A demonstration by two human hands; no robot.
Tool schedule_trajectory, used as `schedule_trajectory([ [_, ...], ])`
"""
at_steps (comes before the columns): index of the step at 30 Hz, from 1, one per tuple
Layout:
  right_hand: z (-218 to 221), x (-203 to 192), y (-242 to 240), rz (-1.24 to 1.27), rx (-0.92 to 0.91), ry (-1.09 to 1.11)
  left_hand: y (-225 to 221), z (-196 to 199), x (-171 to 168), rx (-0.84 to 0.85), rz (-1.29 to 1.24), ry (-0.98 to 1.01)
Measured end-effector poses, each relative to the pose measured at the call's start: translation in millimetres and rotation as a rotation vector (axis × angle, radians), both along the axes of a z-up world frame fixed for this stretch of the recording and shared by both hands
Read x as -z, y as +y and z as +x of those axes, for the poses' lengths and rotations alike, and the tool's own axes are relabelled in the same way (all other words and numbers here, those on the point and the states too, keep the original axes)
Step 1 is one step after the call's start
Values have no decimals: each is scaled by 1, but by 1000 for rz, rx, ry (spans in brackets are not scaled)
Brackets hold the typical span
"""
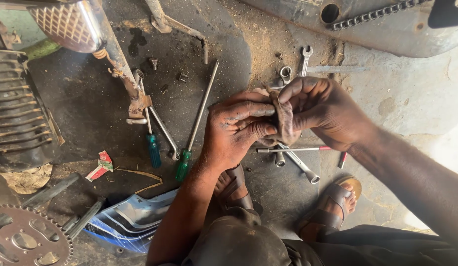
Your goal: The person is repairing the chain and rear mechanism of a motorcycle using various tools.
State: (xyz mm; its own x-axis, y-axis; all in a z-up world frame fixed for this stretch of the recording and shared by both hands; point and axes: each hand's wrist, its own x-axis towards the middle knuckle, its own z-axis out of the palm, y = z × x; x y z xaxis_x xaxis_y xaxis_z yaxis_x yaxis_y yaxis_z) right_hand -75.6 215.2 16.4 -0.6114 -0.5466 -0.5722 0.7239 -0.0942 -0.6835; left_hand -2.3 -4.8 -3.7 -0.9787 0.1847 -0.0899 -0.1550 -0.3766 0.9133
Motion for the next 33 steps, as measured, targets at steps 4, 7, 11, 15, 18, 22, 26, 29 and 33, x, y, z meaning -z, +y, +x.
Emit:
schedule_trajectory([
  [4, -10, -13, -4, 4, -15, -94, -5, -3, -17, -45, -281, 181],
  [7, -2, -7, 2, -10, -16, 68, 4, 4, -19, -135, -238, 163],
  [11, -4, -18, 0, -193, 263, 69, 9, -1, -53, -233, 90, -11],
  [15, -3, -35, -8, -301, 181, 48, 5, 8, -53, -220, 137, -44],
  [18, 12, -42, -13, -280, 150, 173, 7, 10, -47, -248, 124, -18],
  [22, 25, -47, -16, -253, 168, 121, 8, 12, -49, -247, 164, 24],
  [26, 29, -49, -24, -350, 187, -92, 5, 11, -54, -253, -105, 90],
  [29, 34, -50, -28, -327, 236, -182, 3, 14, -54, -289, -240, 293],
  [33, 39, -45, -25, -444, 237, -191, 0, 9, -53, -340, -212, 355],
])
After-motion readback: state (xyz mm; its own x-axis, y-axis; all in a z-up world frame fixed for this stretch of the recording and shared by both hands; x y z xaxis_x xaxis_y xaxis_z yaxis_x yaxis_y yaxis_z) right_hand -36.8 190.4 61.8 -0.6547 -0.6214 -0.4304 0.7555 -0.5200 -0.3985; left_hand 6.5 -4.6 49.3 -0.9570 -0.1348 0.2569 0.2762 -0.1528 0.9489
